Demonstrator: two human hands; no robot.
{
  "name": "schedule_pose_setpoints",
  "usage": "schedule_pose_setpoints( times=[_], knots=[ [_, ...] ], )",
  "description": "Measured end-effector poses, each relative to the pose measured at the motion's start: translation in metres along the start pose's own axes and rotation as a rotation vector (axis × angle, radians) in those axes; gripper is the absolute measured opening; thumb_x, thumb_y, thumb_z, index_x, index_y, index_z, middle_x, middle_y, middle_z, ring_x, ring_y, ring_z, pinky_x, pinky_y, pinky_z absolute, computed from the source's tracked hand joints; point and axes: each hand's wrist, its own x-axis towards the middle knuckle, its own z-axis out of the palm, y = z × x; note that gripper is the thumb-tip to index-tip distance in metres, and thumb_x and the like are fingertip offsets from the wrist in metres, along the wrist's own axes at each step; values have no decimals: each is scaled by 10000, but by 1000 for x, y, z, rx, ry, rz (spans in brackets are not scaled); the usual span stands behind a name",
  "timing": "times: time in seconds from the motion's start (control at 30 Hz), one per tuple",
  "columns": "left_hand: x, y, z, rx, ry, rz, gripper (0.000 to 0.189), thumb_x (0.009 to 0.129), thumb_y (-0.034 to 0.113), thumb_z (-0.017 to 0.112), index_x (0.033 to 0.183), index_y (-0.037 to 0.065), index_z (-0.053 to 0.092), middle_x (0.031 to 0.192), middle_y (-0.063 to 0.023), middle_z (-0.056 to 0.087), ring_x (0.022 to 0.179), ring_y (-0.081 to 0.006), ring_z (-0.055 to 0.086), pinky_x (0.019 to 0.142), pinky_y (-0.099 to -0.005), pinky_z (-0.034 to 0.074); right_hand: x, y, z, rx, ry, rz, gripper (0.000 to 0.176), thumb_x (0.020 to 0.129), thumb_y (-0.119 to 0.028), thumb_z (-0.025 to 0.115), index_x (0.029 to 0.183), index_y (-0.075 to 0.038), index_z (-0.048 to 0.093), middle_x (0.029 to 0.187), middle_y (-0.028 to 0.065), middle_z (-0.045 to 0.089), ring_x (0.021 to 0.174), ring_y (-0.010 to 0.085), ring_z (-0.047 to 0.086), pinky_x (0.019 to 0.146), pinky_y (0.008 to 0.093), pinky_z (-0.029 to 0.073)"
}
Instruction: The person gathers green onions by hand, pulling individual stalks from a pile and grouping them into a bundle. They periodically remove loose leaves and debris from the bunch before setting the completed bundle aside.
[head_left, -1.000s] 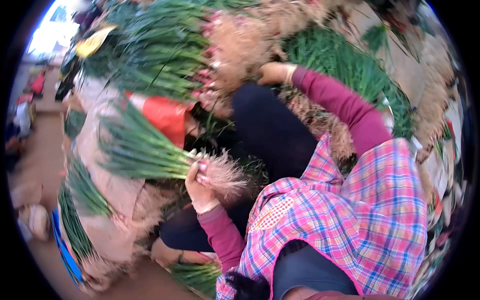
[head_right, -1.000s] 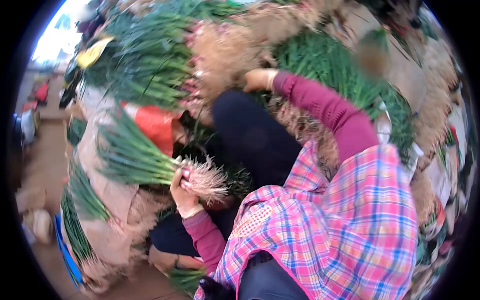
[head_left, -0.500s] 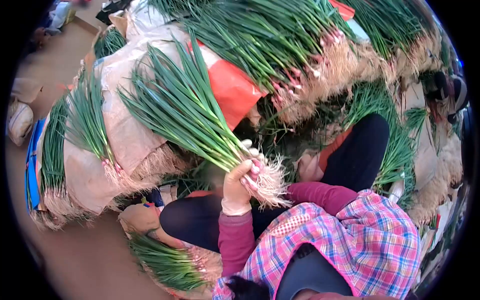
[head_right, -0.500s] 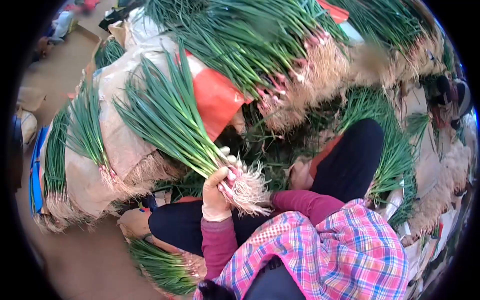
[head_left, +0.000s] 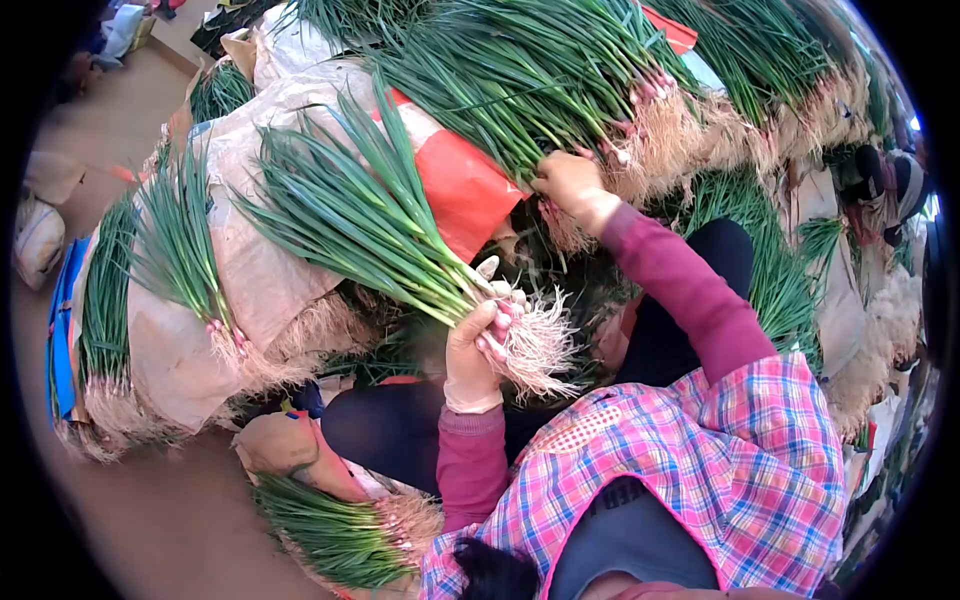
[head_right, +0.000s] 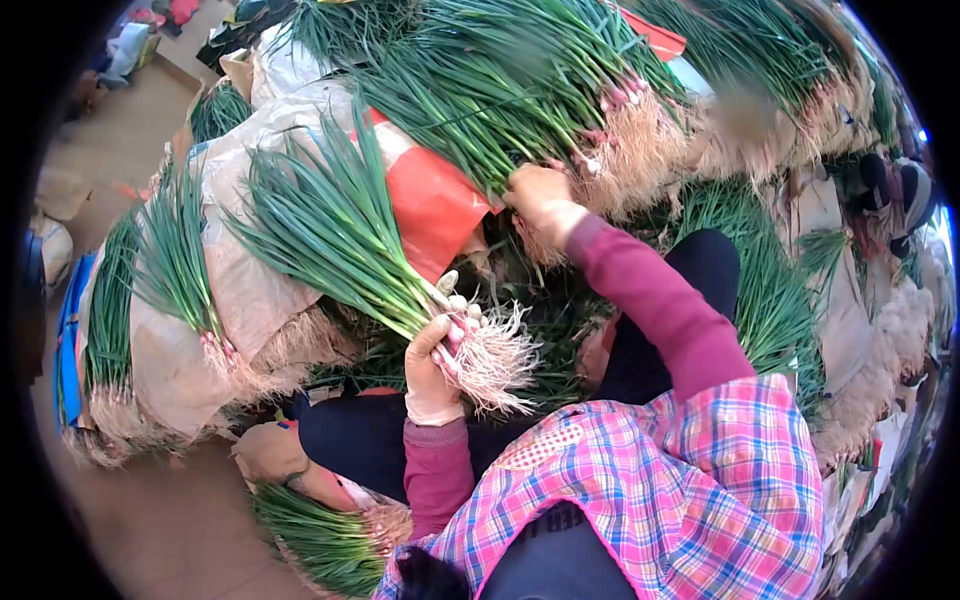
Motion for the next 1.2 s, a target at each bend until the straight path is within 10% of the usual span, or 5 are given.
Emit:
schedule_pose_setpoints(
  times=[0.13,0.27,0.83,1.07,1.2],
  knots=[
    [-4,-7,3,20,19,72,478,797,49,627,1248,-28,491,1154,-182,586,1179,-347,544,1099,-492,380,-46,-40,-62,1088,-132,208,168,829,-210,746,805,-53,691,693,-26,615,652,62,523,620,243,432],
    [-4,-15,-1,138,206,-104,268,891,105,588,1115,-41,572,744,-75,618,461,-86,505,412,-182,423,-112,-73,-16,999,-12,-23,268,801,-227,782,951,-41,660,846,2,626,774,82,544,677,258,461],
    [-17,-33,13,-8,14,27,312,828,42,611,1124,-17,534,974,-122,613,815,-186,599,808,-326,517,-104,-63,13,1966,-307,406,165,965,-164,535,973,-43,648,717,0,626,491,71,504,458,213,424],
    [-19,-23,13,-190,-173,107,606,779,94,675,1324,28,419,1070,-98,541,920,-193,491,843,-315,450,-75,-26,-8,193,198,253,297,862,-366,637,895,-73,660,854,160,677,798,346,663,696,454,508],
    [-10,-26,5,-157,-245,131,573,792,127,666,1305,15,437,1046,-86,520,974,-204,516,933,-351,454,-54,-9,-7,542,96,271,266,804,-366,691,869,-108,682,764,126,674,750,299,670,671,445,508]
  ],
)
